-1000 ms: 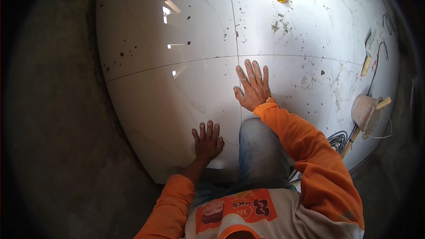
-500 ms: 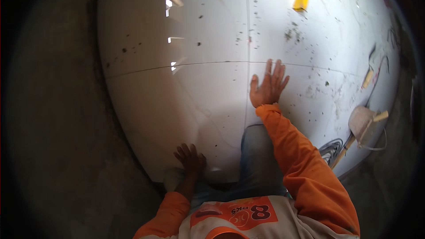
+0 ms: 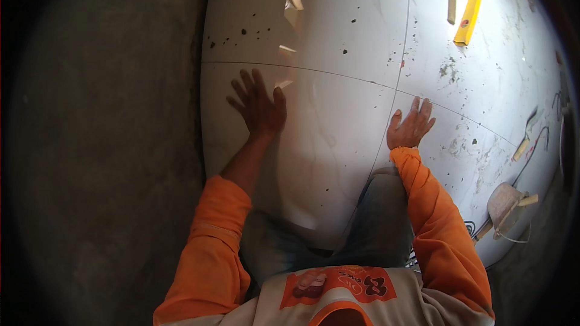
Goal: The person positions a large floor tile onto a prepared surface, taps it repeatedly with a rubber mallet to level it, and checks the alignment with a spirit level and their hands.
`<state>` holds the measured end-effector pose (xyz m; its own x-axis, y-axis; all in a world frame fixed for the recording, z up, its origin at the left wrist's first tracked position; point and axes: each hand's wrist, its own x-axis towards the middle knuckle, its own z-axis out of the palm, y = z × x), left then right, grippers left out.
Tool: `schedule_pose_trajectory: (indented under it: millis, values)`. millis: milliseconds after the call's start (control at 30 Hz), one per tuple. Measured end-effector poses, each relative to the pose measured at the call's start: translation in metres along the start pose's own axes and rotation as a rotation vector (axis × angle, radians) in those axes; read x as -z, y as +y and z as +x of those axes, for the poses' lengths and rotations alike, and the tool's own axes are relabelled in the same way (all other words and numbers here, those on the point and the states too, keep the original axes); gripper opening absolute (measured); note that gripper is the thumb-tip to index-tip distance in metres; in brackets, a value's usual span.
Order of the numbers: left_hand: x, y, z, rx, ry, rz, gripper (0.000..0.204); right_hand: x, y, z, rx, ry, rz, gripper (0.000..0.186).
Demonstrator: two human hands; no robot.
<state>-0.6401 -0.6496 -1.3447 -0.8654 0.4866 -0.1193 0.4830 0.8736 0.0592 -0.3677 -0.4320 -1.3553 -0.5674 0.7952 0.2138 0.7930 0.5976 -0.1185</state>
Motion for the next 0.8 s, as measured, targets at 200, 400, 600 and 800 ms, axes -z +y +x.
schedule_pose_trajectory:
  millis: [200, 400, 600, 800]
  values:
    - [0.000, 0.013, 0.019, -0.240, -0.001, -0.047, 0.077, -0.028, 0.009, 0.061, 0.063, 0.142, 0.450, 0.045]
    - [0.005, 0.004, 0.015, -0.468, -0.073, 0.023, 0.077, -0.059, 0.009, 0.342, -0.233, 0.041, -0.020, 0.044]
    - [-0.001, 0.007, 0.017, -0.649, -0.066, -0.077, 0.073, -0.107, 0.114, 0.424, -0.506, -0.168, -0.128, 0.054]
    - [0.003, -0.009, 0.017, -0.639, -0.047, -0.039, 0.071, 0.016, 0.048, 0.303, -0.510, -0.275, 0.443, 0.046]
